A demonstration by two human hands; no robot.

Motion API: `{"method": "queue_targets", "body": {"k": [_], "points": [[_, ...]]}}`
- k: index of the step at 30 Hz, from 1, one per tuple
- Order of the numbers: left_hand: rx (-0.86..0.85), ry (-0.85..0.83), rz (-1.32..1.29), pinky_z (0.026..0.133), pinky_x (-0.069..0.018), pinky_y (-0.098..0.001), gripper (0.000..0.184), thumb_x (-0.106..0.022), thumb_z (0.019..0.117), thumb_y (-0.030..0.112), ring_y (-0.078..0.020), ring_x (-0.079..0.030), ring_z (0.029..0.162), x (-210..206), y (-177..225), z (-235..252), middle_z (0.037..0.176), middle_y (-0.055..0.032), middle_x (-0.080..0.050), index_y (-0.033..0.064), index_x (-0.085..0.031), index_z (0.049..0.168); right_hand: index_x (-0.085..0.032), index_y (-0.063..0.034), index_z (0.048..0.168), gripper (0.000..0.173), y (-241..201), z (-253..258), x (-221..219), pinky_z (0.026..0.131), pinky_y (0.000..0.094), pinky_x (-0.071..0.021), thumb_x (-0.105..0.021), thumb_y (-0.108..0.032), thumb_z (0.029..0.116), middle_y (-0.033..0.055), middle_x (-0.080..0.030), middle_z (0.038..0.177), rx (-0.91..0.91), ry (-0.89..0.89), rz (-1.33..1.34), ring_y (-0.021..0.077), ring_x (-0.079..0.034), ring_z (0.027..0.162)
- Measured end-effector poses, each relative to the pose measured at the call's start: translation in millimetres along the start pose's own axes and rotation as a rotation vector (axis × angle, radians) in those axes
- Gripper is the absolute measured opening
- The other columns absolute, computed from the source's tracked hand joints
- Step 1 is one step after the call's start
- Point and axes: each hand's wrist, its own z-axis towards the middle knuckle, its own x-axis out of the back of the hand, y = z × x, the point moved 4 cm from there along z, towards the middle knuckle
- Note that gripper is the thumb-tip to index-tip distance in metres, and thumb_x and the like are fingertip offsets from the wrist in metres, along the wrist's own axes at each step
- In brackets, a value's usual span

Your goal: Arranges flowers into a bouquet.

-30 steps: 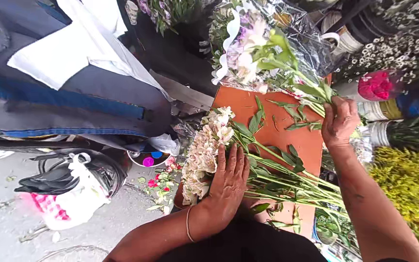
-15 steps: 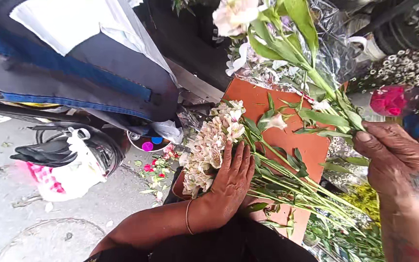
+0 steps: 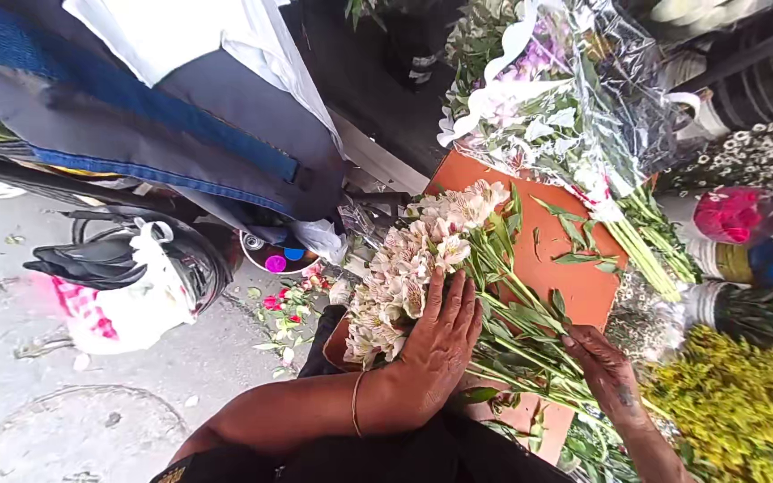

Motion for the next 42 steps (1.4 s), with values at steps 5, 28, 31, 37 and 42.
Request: {"method": "queue_targets", "body": {"k": [5,28,31,37,42], "points": [[0.01,-0.016,0.014,0.117,-0.0218,-0.0704,0.049,-0.057,0.1003,0.024,-0.0412,-0.039,0.147,1,3,1,0.155,-0.0231,-0.046,0.0018,-0.055,0.145,-0.078,-0.0049,0.114,0.026,-5,8,-18,0.091,0.0193,-0.0527,-0.063,-0.019,0.0978,0.012,-0.073,0.106,0.171,0.021,-0.324,0.008,-0.068,0.099],[-0.195,-0.21,-0.034,0.113,-0.007,-0.0817,0.103,-0.05,0.0874,0.079,-0.0492,-0.028,0.151,-36,59,73,0.161,-0.0212,-0.039,0.0042,-0.039,0.157,-0.074,-0.0125,0.119,0.033,-1,0,-46,0.089,0.0476,-0.0544,-0.049,0.0,0.1015,0.012,-0.074,0.111,0.42,0.269,-0.489,0.0325,-0.069,0.105],[-0.219,-0.23,0.028,0.111,-0.0105,-0.0826,0.102,-0.053,0.0865,0.078,-0.0494,-0.032,0.148,-36,60,70,0.16,-0.0216,-0.04,0.0044,-0.04,0.156,-0.068,-0.0156,0.132,0.031,-12,-30,-37,0.096,0.0501,-0.0521,-0.051,-0.02,0.1072,0.0149,-0.07,0.124,0.342,0.415,-0.399,0.0346,-0.066,0.115],[-0.238,-0.216,0.09,0.111,-0.0146,-0.0812,0.104,-0.052,0.0847,0.081,-0.0467,-0.036,0.147,-41,62,69,0.16,-0.0187,-0.042,0.006,-0.04,0.157,-0.058,-0.0082,0.067,0.043,64,-198,-38,0.061,0.0265,-0.0413,-0.06,-0.033,0.1022,-0.0017,-0.051,0.06,-0.433,1.067,0.2,0.0067,-0.05,0.058],[-0.238,-0.21,0.115,0.113,-0.0155,-0.0796,0.104,-0.048,0.0846,0.083,-0.0449,-0.039,0.147,-45,61,68,0.159,-0.017,-0.043,0.0071,-0.041,0.156,-0.032,-0.0113,0.156,0.068,176,-209,-47,0.096,0.0424,-0.0541,-0.042,-0.054,0.1037,0.0073,-0.062,0.134,-0.565,0.871,1.399,0.0208,-0.063,0.119]]}}
